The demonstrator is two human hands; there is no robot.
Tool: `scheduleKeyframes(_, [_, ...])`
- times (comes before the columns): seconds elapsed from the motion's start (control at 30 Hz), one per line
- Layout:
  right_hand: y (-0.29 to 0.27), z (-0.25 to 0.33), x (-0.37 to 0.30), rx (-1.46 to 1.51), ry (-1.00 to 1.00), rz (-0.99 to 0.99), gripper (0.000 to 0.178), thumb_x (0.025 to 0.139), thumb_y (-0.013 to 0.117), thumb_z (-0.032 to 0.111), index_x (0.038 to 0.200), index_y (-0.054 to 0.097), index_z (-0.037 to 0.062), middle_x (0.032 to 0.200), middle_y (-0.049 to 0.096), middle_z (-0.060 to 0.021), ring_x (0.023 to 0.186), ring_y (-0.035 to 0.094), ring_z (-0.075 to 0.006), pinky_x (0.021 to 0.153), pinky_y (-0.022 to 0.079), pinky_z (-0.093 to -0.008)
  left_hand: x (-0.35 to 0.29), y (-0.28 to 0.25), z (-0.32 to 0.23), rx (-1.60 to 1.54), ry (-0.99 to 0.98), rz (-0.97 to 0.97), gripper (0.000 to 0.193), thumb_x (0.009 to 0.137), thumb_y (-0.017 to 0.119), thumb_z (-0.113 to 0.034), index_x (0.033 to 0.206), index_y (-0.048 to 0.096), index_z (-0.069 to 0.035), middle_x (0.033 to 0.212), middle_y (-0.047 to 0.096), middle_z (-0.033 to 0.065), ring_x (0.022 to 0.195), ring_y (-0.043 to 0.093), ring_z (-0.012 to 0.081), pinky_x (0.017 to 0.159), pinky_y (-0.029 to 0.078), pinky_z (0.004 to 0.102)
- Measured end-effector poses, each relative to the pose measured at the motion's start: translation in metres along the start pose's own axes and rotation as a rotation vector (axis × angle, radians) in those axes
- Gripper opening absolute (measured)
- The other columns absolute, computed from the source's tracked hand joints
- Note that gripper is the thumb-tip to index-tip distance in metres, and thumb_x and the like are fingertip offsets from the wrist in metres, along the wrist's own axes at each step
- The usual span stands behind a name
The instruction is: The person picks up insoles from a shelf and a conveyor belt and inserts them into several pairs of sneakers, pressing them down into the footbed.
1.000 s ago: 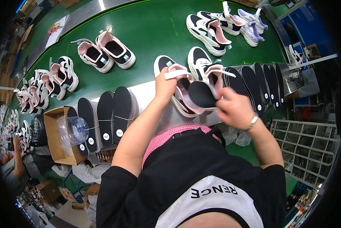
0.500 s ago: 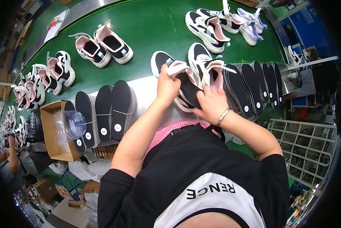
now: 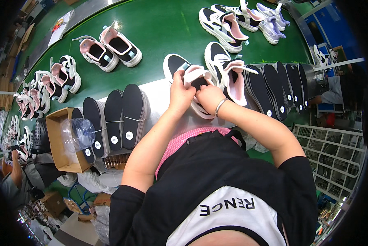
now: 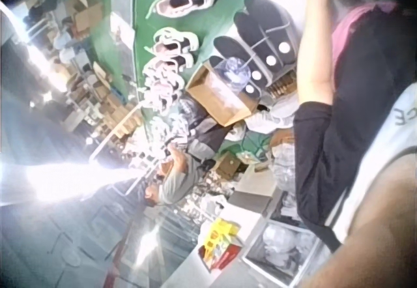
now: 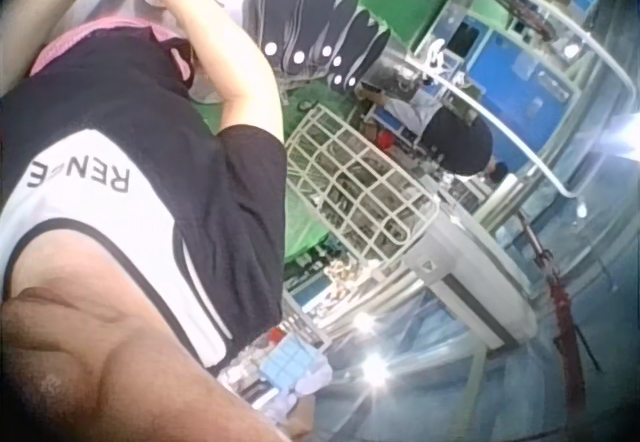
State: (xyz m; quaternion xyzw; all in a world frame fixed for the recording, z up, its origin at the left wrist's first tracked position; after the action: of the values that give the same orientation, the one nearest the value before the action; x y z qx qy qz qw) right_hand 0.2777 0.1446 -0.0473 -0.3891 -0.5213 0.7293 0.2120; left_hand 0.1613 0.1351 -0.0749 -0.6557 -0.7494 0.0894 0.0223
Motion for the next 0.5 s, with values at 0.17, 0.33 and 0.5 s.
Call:
scheduleKeyframes(0.17, [0.002, -0.001, 0.014, 0.123, 0.118, 0.171, 0.018, 0.075, 0.053, 0.019, 0.082, 0.061, 0.0054, 0.087, 0.061, -0.012, 0.08, 0.059, -0.0252, 0.069, 0.046, -0.0374, -0.001, 0.003, 0.001, -0.059, 0.002, -0.039, 0.052, 0.062, 0.051, 0.001, 0.112, 0.036, 0.003, 0.1, 0.051, 0.0164, 0.094, 0.049, 0.0219, 0.081, 0.038, 0.0277])
scheduleKeyframes(0.33, [-0.001, 0.0, 0.033, -0.218, -0.045, 0.62, 0.028, 0.066, 0.058, 0.011, 0.094, 0.062, 0.0101, 0.093, 0.061, -0.0106, 0.091, 0.057, -0.0236, 0.084, 0.039, -0.0335, 0.002, 0.004, 0.003, -0.059, -0.017, -0.002, 0.053, 0.062, 0.05, 0.003, 0.113, 0.034, 0.004, 0.104, 0.049, 0.017, 0.097, 0.048, 0.0219, 0.083, 0.037, 0.0271])
scheduleKeyframes(0.5, [0.007, -0.006, 0.035, -0.109, 0.136, 0.371, 0.03, 0.069, 0.056, 0.016, 0.099, 0.06, 0.0129, 0.103, 0.058, -0.0078, 0.099, 0.052, -0.0216, 0.087, 0.036, -0.0321, 0.007, 0.009, 0.003, -0.082, -0.011, 0.023, 0.056, 0.062, 0.051, 0.004, 0.114, 0.033, 0.005, 0.107, 0.048, 0.0173, 0.102, 0.047, 0.0229, 0.086, 0.036, 0.0282])
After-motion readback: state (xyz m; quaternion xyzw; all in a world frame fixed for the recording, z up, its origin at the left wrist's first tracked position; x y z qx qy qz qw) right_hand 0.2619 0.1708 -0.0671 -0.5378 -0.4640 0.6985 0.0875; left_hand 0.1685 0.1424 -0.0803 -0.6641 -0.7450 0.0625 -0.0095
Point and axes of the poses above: each hand's wrist, its own x-axis towards the middle knuckle, its own y-axis out of the palm, z = x × y, the point moved 1 cm from there along x, towards the middle knuckle
